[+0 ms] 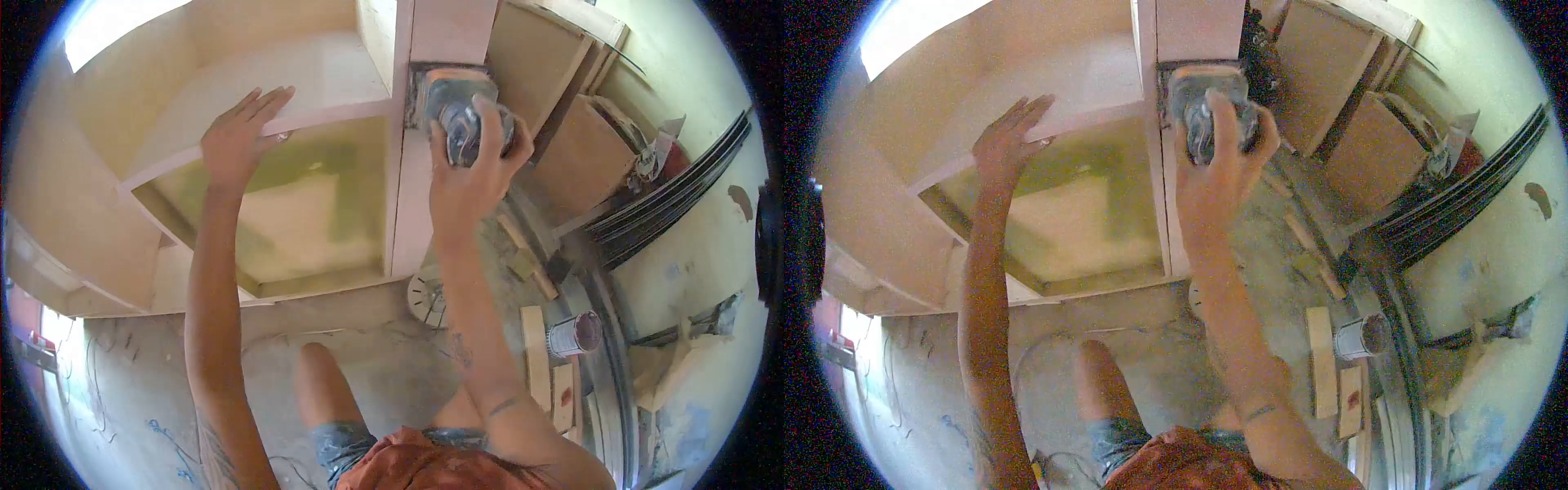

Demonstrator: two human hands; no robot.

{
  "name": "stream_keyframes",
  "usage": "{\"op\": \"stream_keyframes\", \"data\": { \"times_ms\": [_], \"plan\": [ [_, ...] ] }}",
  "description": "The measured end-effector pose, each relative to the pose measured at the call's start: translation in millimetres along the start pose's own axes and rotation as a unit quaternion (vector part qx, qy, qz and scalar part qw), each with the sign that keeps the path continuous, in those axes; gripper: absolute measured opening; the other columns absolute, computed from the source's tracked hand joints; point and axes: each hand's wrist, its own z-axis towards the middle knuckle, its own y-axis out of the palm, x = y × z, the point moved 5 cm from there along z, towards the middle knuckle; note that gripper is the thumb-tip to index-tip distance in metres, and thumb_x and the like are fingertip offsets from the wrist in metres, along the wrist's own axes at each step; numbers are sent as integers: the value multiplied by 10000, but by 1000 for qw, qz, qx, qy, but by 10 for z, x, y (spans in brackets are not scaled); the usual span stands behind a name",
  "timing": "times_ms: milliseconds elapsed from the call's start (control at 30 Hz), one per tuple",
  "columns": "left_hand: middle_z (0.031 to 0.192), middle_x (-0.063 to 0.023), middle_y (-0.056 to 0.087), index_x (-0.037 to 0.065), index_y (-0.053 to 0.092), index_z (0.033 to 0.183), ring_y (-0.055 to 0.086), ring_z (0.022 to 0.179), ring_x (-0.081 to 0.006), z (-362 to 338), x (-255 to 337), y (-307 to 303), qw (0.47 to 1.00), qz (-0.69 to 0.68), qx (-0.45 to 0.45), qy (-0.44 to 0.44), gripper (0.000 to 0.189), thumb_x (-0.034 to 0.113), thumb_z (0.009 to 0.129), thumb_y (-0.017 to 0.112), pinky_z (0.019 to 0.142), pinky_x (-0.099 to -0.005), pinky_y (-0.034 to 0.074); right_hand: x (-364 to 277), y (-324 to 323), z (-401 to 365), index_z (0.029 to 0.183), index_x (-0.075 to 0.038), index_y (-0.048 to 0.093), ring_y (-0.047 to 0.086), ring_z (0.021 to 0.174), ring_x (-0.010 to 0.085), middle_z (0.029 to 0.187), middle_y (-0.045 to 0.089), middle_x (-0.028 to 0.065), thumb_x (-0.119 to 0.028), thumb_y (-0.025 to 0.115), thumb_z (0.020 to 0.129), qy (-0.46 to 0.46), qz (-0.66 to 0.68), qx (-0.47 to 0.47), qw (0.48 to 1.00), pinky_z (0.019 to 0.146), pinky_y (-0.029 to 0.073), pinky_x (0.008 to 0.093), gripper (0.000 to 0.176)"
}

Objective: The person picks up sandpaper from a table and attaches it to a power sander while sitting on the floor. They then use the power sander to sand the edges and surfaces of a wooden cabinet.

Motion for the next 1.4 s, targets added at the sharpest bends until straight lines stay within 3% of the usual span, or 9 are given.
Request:
{"op": "stream_keyframes", "data": {
  "times_ms": [133, 267, 333, 467, 633, 1000, 1267, 1333, 1400],
  "plan": [
    [1265, 126, 614, 354, 529, 1336, 600, 1161, -138, 23, 36, -11, 998, 35, -50, -11, 704, 381, 673, 763, 875, -290, 531, -88, 12, 184, 1236, -162, 582, 468, 1170, 406, 1269, 432, 220, -136, 841, 689, -3, 16, 14, 1000, 935, 443, 461, 606],
    [1270, 132, 609, 367, 496, 1363, 595, 1165, -134, -8, 15, 33, 1000, 19, -9, 16, 733, 383, 680, 762, 871, -291, 534, -4, -21, -64, 1231, -178, 574, 480, 1124, 458, 1255, 428, 256, -146, 840, 674, -36, -25, 6, 999, 912, 456, 491, 618],
    [1269, 130, 610, 368, 492, 1367, 596, 1163, -131, -7, 45, -58, 1000, 22, -16, 1, 730, 377, 687, 758, 867, -292, 536, 143, -32, -351, 1213, -132, 574, 443, 1192, 410, 1277, 423, 233, -143, 847, 692, 56, -11, -27, 998, 957, 407, 469, 588],
    [1258, 125, 617, 371, 518, 1344, 607, 1145, -133, -4, 28, 36, 1000, 16, 4, 7, 679, 362, 707, 750, 855, -292, 539, 414, -63, -926, 1193, -116, 558, 425, 1203, 421, 1293, 407, 240, -143, 844, 700, 41, -34, -52, 997, 960, 400, 484, 571],
    [1248, 110, 627, 387, 533, 1326, 629, 1105, -142, -22, 33, -11, 1000, 12, 20, 12, 626, 378, 734, 738, 831, -295, 541, 672, -162, -1690, 1179, -152, 568, 484, 1175, 426, 1341, 406, 224, -92, 845, 673, 144, -61, -63, 986, 947, 454, 456, 580],
    [1160, 86, 669, 406, 556, 1299, 660, 1019, -151, 12, 8, 69, 999, 15, 34, 19, 584, 452, 739, 716, 801, -302, 543, 1343, -275, -3131, 1166, -81, 512, 420, 1216, 457, 1326, 381, 274, -158, 857, 703, 170, -105, -125, 972, 974, 408, 488, 581],
    [1170, 97, 660, 404, 535, 1320, 652, 1013, -151, 7, -16, 62, 999, 27, 43, 8, 615, 494, 732, 690, 795, -296, 540, 958, -232, -2050, 1202, -94, 508, 397, 1247, 440, 1310, 406, 256, -91, 848, 699, 163, -45, -93, 981, 992, 383, 481, 607],
    [1203, 82, 647, 399, 517, 1337, 639, 1047, -154, -8, -56, 162, 1000, -5, 14, 16, 643, 513, 725, 678, 809, -303, 539, 746, -189, -1592, 1217, -89, 508, 404, 1238, 423, 1288, 439, 239, -82, 851, 685, 58, -95, -43, 993, 986, 388, 467, 632],
    [1218, 76, 641, 396, 513, 1340, 634, 1065, -157, -4, -49, 126, 1000, -2, 11, 12, 645, 508, 726, 677, 820, -305, 538, 616, -145, -1118, 1211, -103, 523, 422, 1205, 437, 1255, 458, 244, -114, 851, 683, 41, -70, -39, 996, 971, 401, 481, 622]
  ]
}}
